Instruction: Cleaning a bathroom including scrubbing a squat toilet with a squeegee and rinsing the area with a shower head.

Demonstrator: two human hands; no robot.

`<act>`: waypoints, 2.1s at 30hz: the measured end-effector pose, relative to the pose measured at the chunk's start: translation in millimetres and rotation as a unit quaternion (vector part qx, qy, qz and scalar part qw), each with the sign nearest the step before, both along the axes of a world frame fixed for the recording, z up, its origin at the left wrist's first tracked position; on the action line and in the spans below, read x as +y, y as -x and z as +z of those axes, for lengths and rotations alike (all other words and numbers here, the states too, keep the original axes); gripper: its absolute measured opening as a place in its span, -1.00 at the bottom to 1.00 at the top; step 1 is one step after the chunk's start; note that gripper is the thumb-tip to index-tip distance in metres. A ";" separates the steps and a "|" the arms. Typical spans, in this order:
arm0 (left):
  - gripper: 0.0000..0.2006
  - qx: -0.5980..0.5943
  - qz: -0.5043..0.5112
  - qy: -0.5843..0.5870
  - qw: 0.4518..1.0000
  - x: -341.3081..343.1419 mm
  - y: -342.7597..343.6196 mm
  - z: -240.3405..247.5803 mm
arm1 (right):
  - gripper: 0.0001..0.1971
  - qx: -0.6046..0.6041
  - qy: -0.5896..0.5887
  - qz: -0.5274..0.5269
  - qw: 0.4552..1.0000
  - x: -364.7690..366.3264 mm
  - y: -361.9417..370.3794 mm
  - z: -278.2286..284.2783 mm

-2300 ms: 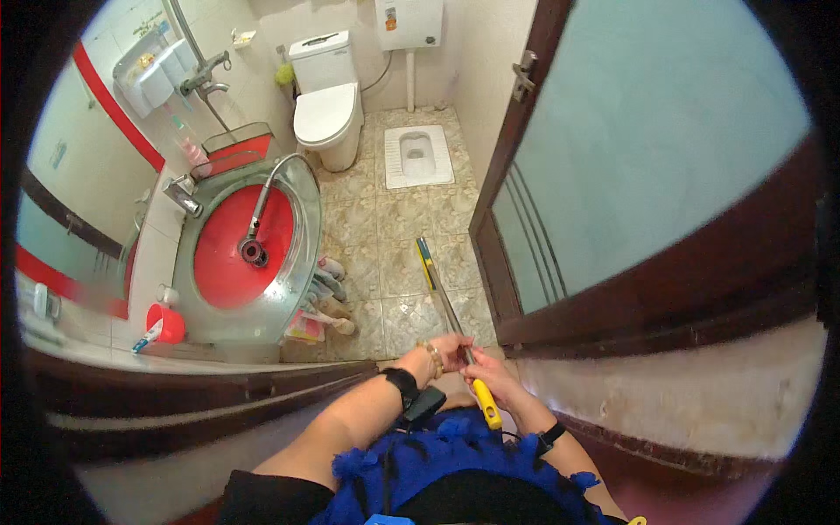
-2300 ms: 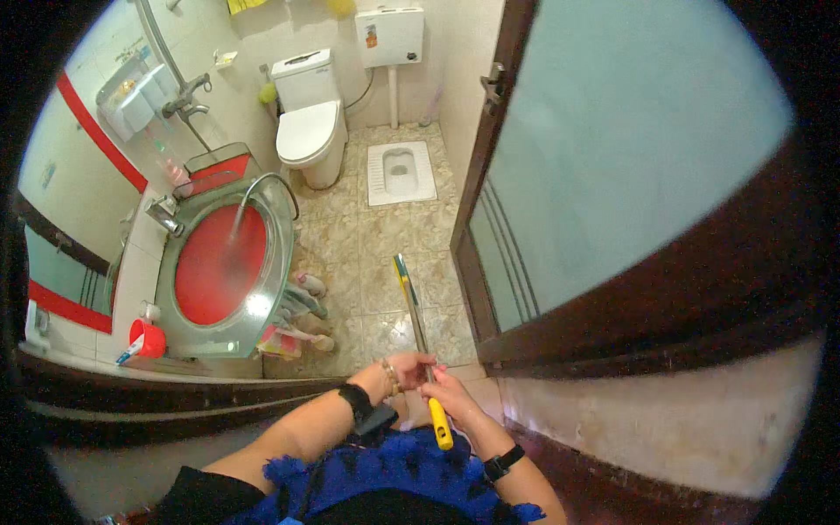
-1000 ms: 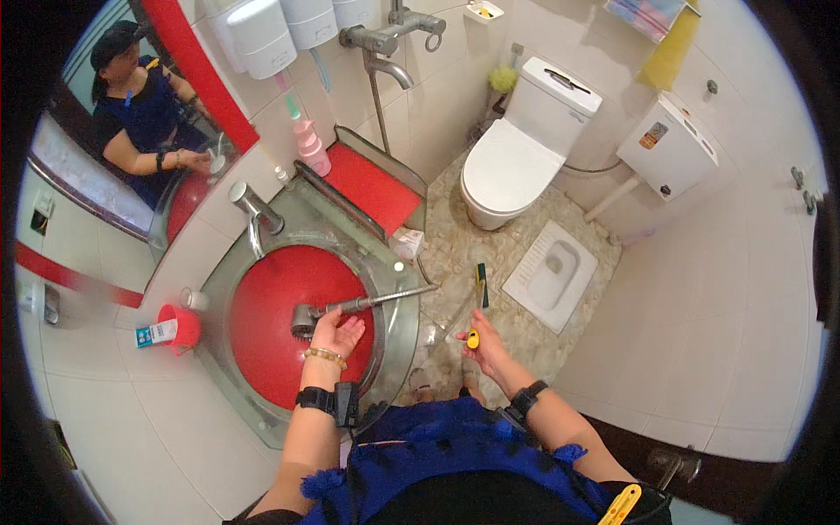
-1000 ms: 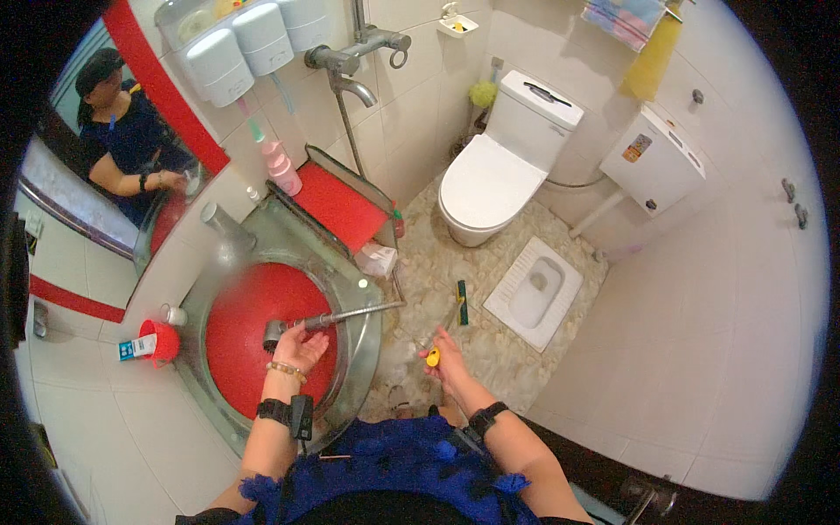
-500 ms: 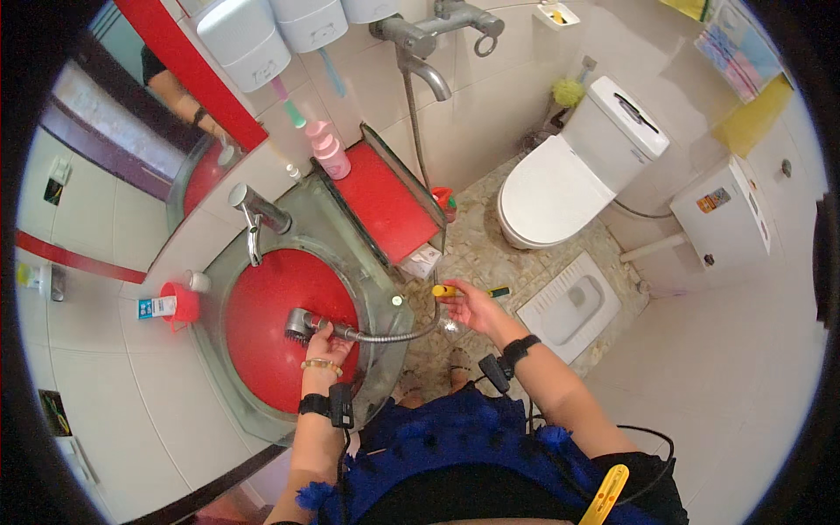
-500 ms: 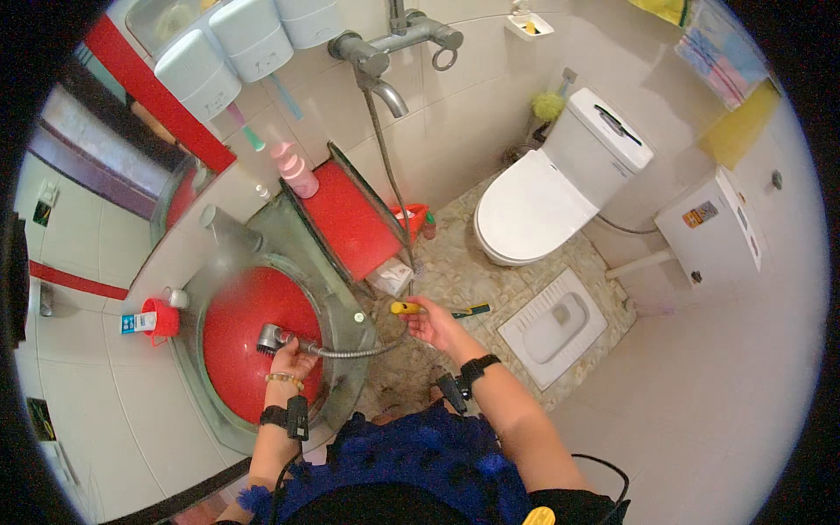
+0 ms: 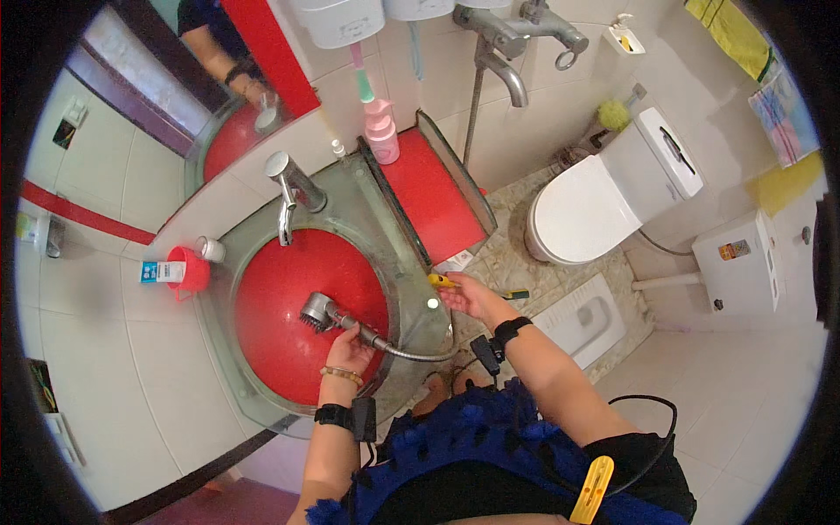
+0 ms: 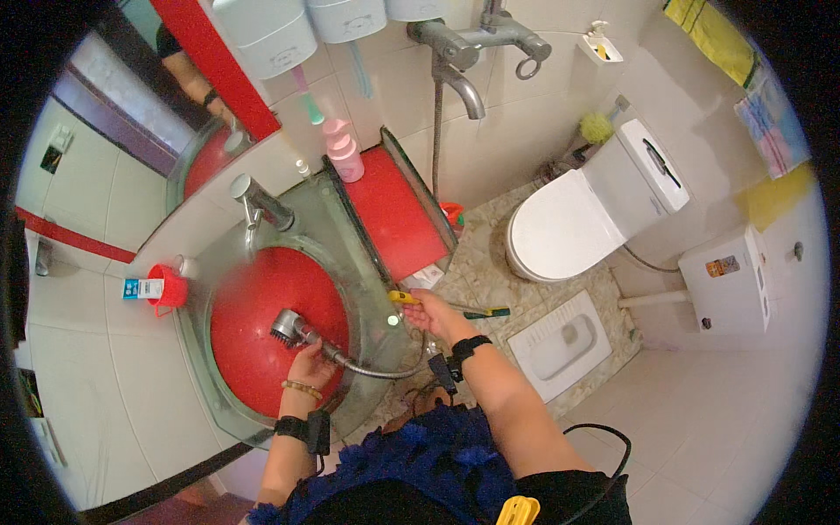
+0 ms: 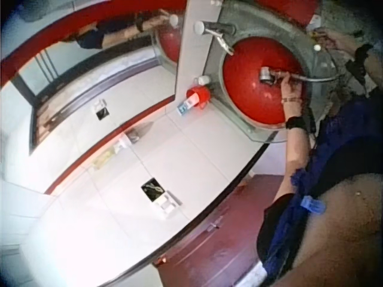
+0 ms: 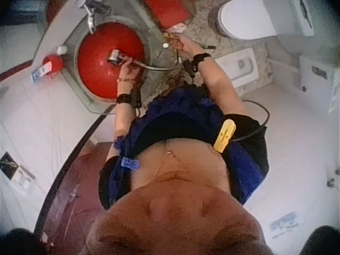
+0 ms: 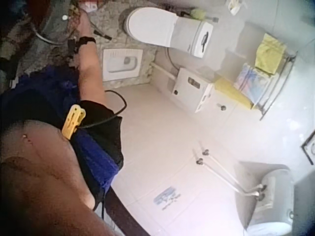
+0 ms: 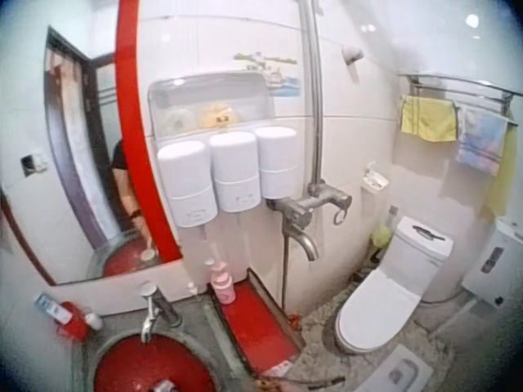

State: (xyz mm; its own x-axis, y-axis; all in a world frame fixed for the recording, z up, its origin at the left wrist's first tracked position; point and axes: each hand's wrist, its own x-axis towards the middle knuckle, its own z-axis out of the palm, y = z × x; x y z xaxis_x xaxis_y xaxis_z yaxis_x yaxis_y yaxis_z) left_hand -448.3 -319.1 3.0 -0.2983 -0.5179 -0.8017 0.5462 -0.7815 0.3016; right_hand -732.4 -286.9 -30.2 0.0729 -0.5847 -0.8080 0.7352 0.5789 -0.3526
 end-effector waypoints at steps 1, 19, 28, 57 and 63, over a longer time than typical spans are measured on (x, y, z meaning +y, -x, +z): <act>-0.91 0.002 0.001 -0.002 1.000 0.2 0.7 1.7 | -0.78 0.006 0.009 0.009 1.000 -0.4 1.6 2.7; -0.87 -0.045 0.032 0.000 0.998 4.9 14.2 16.7 | -0.62 -0.103 0.159 0.065 0.980 -0.5 22.1 34.3; -0.82 -0.086 0.028 -0.005 0.996 3.8 24.7 19.1 | -0.47 -0.084 0.131 0.131 0.979 -2.3 36.4 17.6; -0.81 -0.071 0.056 0.015 0.996 2.6 18.6 14.3 | -0.65 0.496 0.094 0.600 0.621 -44.6 105.7 -56.8; -0.86 -0.151 0.095 -0.023 0.984 -11.8 35.9 18.7 | -0.59 0.277 0.089 0.500 0.816 -3.0 181.7 -19.4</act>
State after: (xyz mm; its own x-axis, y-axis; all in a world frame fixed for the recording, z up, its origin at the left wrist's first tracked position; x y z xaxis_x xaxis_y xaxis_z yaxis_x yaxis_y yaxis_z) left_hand -484.1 -330.9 21.7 0.0557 -0.5022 -0.8630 0.5752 -0.6903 0.4388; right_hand -914.2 -289.8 -49.6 0.2381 -0.5685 -0.7875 -0.3738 0.6947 -0.6146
